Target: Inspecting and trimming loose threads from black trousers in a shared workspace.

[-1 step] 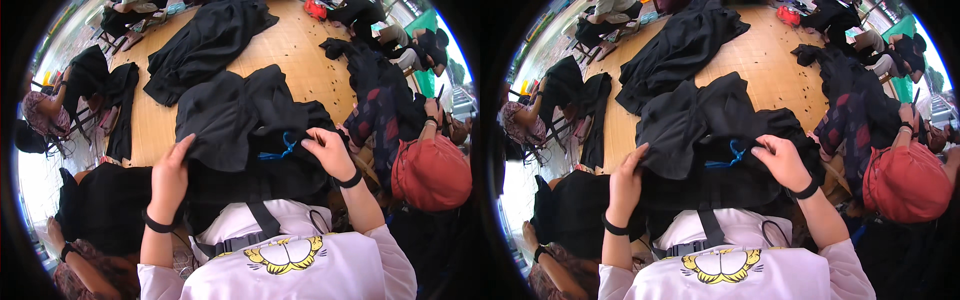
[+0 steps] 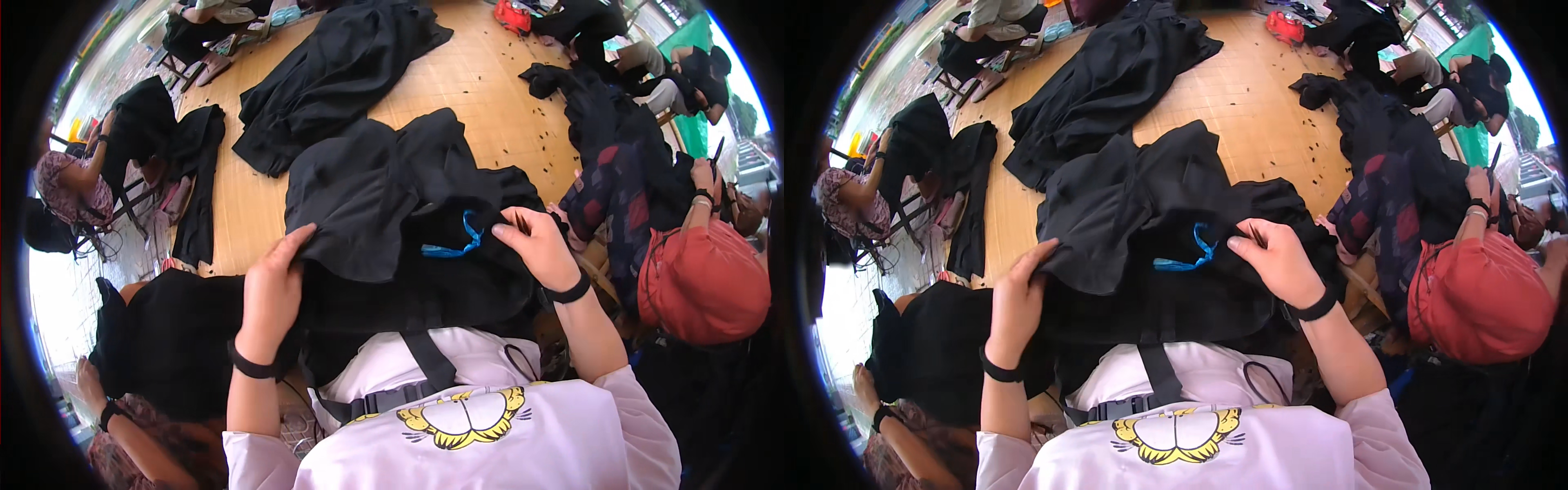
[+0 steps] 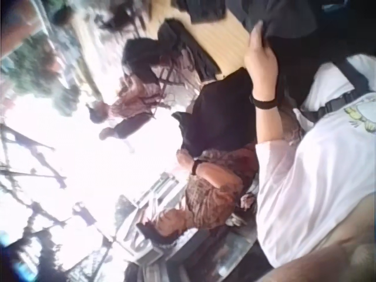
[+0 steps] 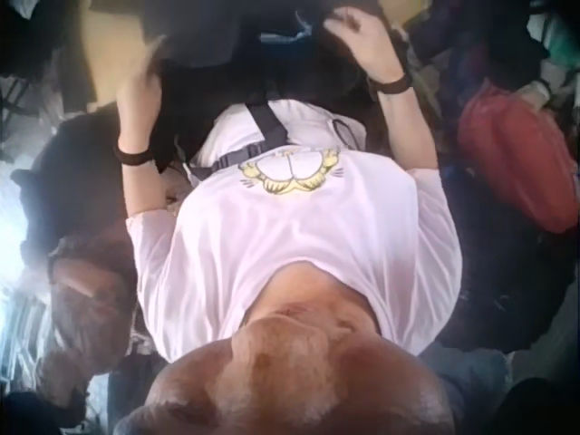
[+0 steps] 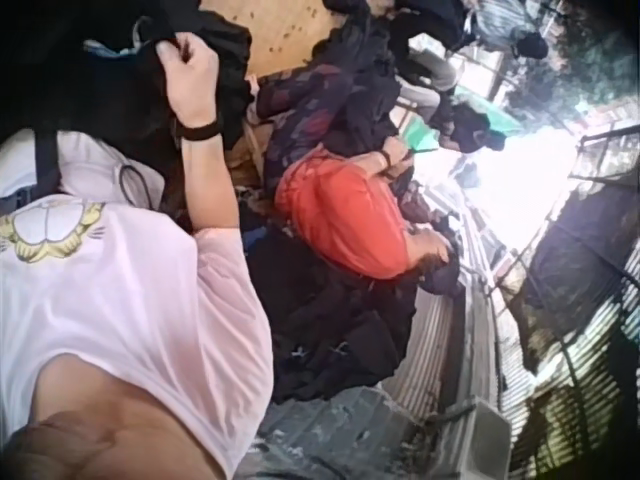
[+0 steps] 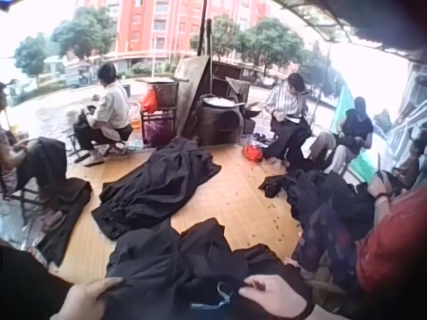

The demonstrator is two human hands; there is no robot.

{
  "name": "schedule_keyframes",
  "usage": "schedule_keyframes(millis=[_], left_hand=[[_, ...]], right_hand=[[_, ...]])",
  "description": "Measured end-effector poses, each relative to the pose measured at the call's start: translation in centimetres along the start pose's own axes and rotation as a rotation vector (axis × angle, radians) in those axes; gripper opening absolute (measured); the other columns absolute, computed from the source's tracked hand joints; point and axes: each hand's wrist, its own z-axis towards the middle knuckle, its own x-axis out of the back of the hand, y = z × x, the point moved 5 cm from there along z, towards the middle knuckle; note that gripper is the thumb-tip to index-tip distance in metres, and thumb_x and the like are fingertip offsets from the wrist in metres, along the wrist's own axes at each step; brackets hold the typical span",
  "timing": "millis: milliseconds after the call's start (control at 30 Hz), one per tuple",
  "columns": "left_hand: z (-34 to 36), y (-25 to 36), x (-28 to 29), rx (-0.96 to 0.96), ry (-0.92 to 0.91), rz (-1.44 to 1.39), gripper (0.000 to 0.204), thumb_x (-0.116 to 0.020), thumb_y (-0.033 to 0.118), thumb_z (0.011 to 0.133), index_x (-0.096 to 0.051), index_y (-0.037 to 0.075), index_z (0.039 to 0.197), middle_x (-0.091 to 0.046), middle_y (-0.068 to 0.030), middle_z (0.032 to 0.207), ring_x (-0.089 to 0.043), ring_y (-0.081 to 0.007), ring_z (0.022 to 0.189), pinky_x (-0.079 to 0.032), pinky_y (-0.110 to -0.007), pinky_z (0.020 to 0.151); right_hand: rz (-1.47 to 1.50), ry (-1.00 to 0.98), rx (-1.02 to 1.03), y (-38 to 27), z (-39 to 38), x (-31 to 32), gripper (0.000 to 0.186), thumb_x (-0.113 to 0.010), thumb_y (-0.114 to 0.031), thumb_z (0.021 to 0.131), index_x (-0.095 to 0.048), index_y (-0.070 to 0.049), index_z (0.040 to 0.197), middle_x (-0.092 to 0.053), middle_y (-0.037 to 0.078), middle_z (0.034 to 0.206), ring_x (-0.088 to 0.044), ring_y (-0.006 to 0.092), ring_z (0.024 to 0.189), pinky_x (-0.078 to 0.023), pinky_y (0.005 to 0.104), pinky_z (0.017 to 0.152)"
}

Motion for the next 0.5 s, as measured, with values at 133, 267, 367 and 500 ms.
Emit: schedule_keyframes(millis=[133, 267, 367, 500], left_hand=[[1.1, -3.8, -0.3, 0.345, -0.122, -0.592, 0.027, -0.056, 0.002, 0.099, -0.061, -0.005, 0.125, -0.07, -0.0066, 0.11, -0.064, -0.0159, 0.105, -0.046, -0.025, 0.095], [2.9, -5.9, -1.1, 0.516, -0.108, -0.901, 0.03, -0.059, 0.023, 0.103, -0.066, -0.005, 0.11, -0.07, -0.0031, 0.096, -0.065, -0.0093, 0.083, -0.052, -0.022, 0.078], [3.9, -6.9, -1.9, 0.618, -0.08, -0.933, 0.034, -0.06, 0.03, 0.102, -0.067, -0.003, 0.104, -0.071, -0.0027, 0.089, -0.065, -0.0082, 0.075, -0.053, -0.021, 0.071], [5.1, -7.2, -3.0, 0.625, -0.115, -1.017, 0.034, -0.061, 0.031, 0.102, -0.069, -0.002, 0.105, -0.072, -0.0037, 0.091, -0.066, -0.0095, 0.078, -0.053, -0.021, 0.073]], right_hand=[[0.244, 0.008, -0.14, 0.8, 1.4, 0.1, 0.013, -0.066, -0.017, 0.095, -0.066, -0.006, 0.089, -0.054, -0.01, 0.073, -0.041, -0.0011, 0.06, -0.031, 0.0196, 0.052], [0.351, 0.061, -0.26, 0.9, 2.1, -0.1, 0.014, -0.067, -0.02, 0.096, -0.064, -0.01, 0.086, -0.054, -0.01, 0.072, -0.04, -0.0019, 0.055, -0.028, 0.018, 0.046], [0.349, 0.066, -0.283, 1.3, 2.8, 0.1, 0.014, -0.068, -0.021, 0.095, -0.065, -0.011, 0.087, -0.055, -0.01, 0.073, -0.04, -0.0021, 0.053, -0.026, 0.0176, 0.044], [0.369, 0.104, -0.262, 2.4, 3.7, 0.8, 0.014, -0.07, -0.024, 0.093, -0.069, -0.01, 0.094, -0.061, -0.009, 0.08, -0.045, -0.0028, 0.058, -0.024, 0.0157, 0.045]])
